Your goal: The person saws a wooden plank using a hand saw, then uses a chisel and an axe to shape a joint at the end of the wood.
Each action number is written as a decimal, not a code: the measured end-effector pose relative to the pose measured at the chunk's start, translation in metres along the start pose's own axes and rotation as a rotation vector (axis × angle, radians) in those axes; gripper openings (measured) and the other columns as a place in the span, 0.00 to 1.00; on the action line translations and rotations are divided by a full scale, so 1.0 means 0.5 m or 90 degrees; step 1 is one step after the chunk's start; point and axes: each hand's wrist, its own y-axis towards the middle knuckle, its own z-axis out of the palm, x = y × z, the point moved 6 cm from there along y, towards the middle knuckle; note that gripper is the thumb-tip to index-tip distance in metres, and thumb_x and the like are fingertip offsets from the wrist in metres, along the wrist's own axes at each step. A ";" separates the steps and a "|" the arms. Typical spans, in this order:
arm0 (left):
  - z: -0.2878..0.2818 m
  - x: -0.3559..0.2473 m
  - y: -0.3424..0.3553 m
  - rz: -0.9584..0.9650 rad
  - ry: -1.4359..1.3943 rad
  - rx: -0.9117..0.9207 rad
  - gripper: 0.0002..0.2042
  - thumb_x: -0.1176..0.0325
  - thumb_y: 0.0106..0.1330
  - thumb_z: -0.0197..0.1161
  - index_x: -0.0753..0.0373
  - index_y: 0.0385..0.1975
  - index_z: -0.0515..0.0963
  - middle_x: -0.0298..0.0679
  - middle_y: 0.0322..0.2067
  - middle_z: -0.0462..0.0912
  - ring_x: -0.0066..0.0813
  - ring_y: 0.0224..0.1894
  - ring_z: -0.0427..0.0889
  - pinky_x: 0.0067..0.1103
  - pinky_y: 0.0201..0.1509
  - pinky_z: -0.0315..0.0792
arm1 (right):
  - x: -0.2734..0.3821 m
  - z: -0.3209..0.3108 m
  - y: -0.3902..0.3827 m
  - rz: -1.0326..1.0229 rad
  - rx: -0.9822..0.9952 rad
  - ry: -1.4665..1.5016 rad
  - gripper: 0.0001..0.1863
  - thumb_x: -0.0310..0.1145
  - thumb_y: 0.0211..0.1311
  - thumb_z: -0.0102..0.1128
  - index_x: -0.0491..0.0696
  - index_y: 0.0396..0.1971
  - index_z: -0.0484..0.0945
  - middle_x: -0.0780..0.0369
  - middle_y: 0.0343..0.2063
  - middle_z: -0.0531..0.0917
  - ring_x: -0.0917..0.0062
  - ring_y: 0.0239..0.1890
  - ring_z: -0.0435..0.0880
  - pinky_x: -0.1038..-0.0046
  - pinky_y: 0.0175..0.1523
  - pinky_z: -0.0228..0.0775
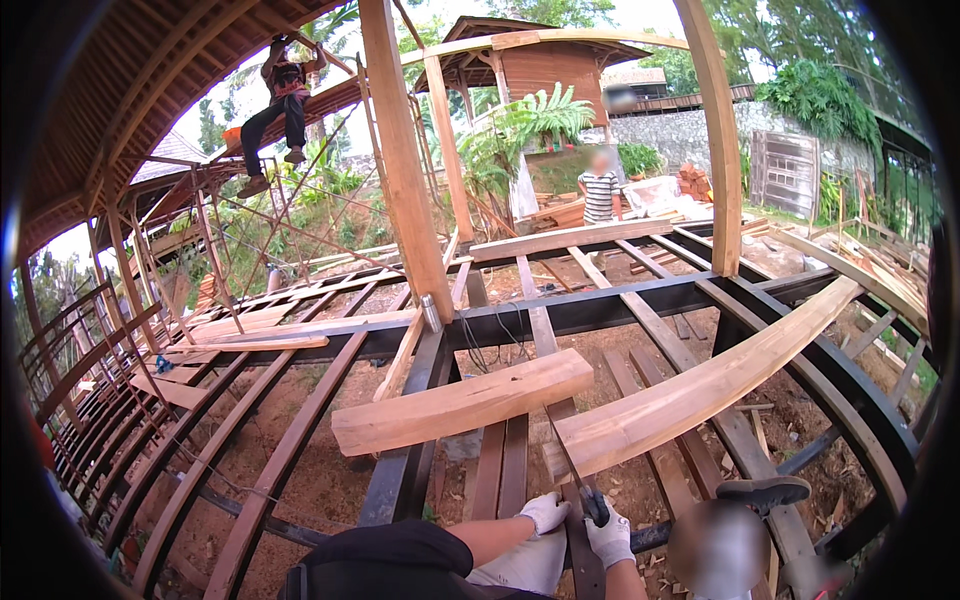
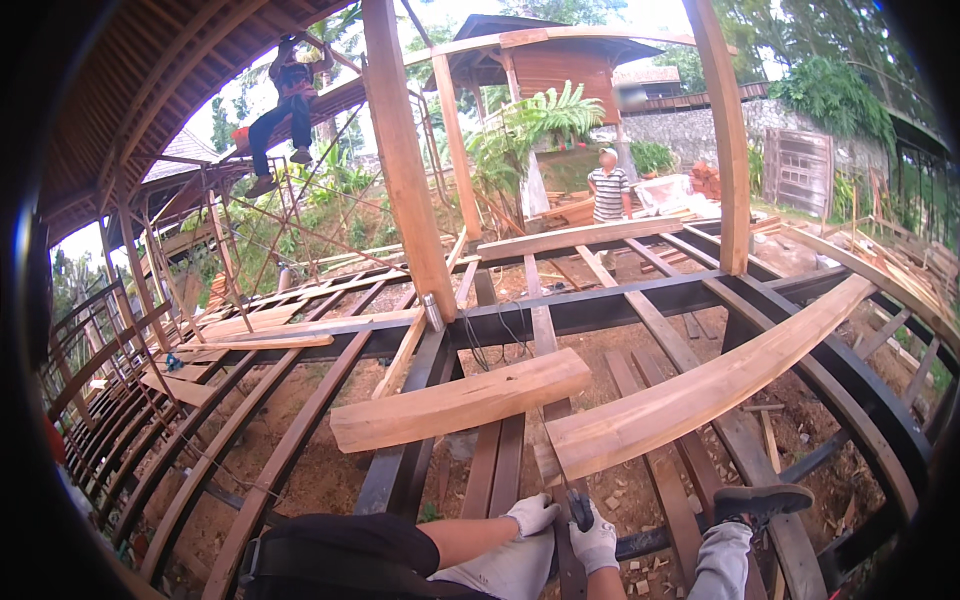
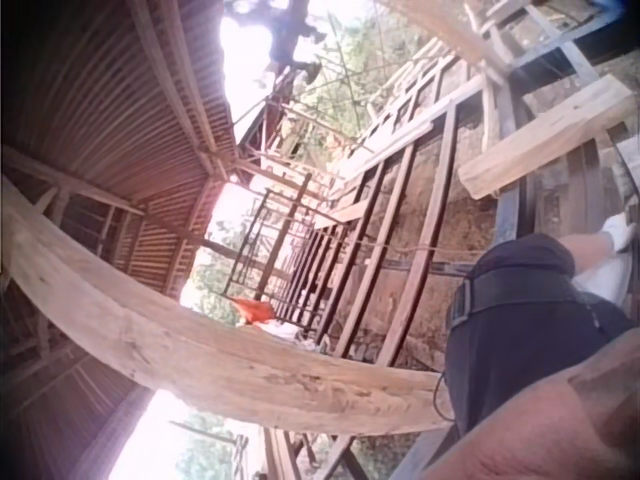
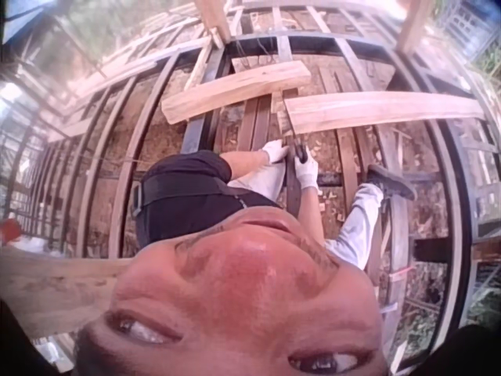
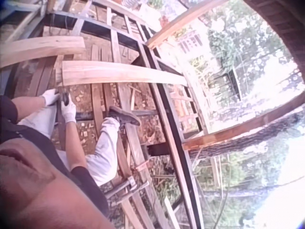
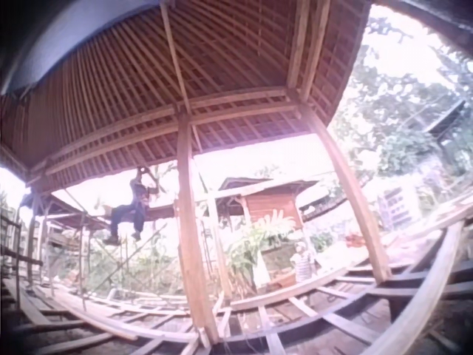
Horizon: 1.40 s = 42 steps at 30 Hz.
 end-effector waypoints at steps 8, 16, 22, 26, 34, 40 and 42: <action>-0.014 0.003 -0.014 0.000 -0.030 0.008 0.28 0.48 0.68 0.51 0.67 0.55 0.79 0.61 0.53 0.82 0.55 0.59 0.80 0.38 0.65 0.71 | 0.002 0.010 -0.004 -0.024 -0.023 -0.002 0.34 0.39 0.55 0.70 0.49 0.64 0.74 0.49 0.49 0.86 0.55 0.54 0.85 0.60 0.60 0.76; -0.005 0.026 0.001 -0.011 -0.035 -0.011 0.29 0.47 0.69 0.51 0.68 0.55 0.78 0.61 0.53 0.82 0.55 0.58 0.81 0.40 0.64 0.72 | -0.002 0.017 -0.001 -0.058 -0.043 -0.011 0.36 0.40 0.53 0.71 0.48 0.64 0.74 0.49 0.50 0.86 0.54 0.53 0.85 0.59 0.59 0.77; -0.001 0.016 0.002 0.017 -0.005 -0.016 0.27 0.47 0.71 0.51 0.68 0.51 0.79 0.62 0.49 0.83 0.57 0.56 0.82 0.41 0.62 0.73 | -0.003 0.006 0.002 -0.034 -0.021 -0.013 0.33 0.37 0.54 0.72 0.49 0.63 0.76 0.51 0.51 0.85 0.58 0.55 0.85 0.62 0.60 0.76; 0.009 0.010 0.003 0.017 0.014 0.003 0.28 0.46 0.70 0.51 0.69 0.52 0.79 0.62 0.51 0.82 0.56 0.57 0.81 0.41 0.63 0.73 | -0.003 0.001 -0.006 -0.051 -0.033 -0.014 0.32 0.37 0.53 0.72 0.50 0.61 0.77 0.50 0.49 0.86 0.56 0.53 0.85 0.61 0.59 0.77; 0.002 0.003 -0.010 0.018 0.038 0.013 0.30 0.46 0.69 0.51 0.69 0.55 0.78 0.61 0.53 0.82 0.55 0.58 0.81 0.39 0.64 0.72 | -0.004 0.006 -0.003 -0.048 -0.011 0.004 0.30 0.40 0.53 0.72 0.48 0.58 0.78 0.49 0.47 0.86 0.54 0.52 0.85 0.61 0.57 0.77; 0.001 -0.002 -0.005 0.024 0.041 -0.019 0.26 0.48 0.69 0.52 0.68 0.49 0.80 0.62 0.49 0.83 0.57 0.55 0.82 0.42 0.61 0.73 | 0.004 -0.002 -0.012 -0.042 -0.016 -0.026 0.28 0.42 0.55 0.70 0.50 0.56 0.77 0.48 0.44 0.87 0.51 0.50 0.85 0.56 0.57 0.76; 0.000 -0.003 -0.008 0.021 0.039 -0.021 0.26 0.49 0.69 0.52 0.68 0.49 0.80 0.62 0.49 0.83 0.57 0.55 0.82 0.42 0.61 0.73 | 0.011 -0.003 -0.011 -0.040 0.001 -0.033 0.29 0.43 0.55 0.70 0.50 0.57 0.77 0.48 0.44 0.87 0.51 0.50 0.85 0.56 0.56 0.76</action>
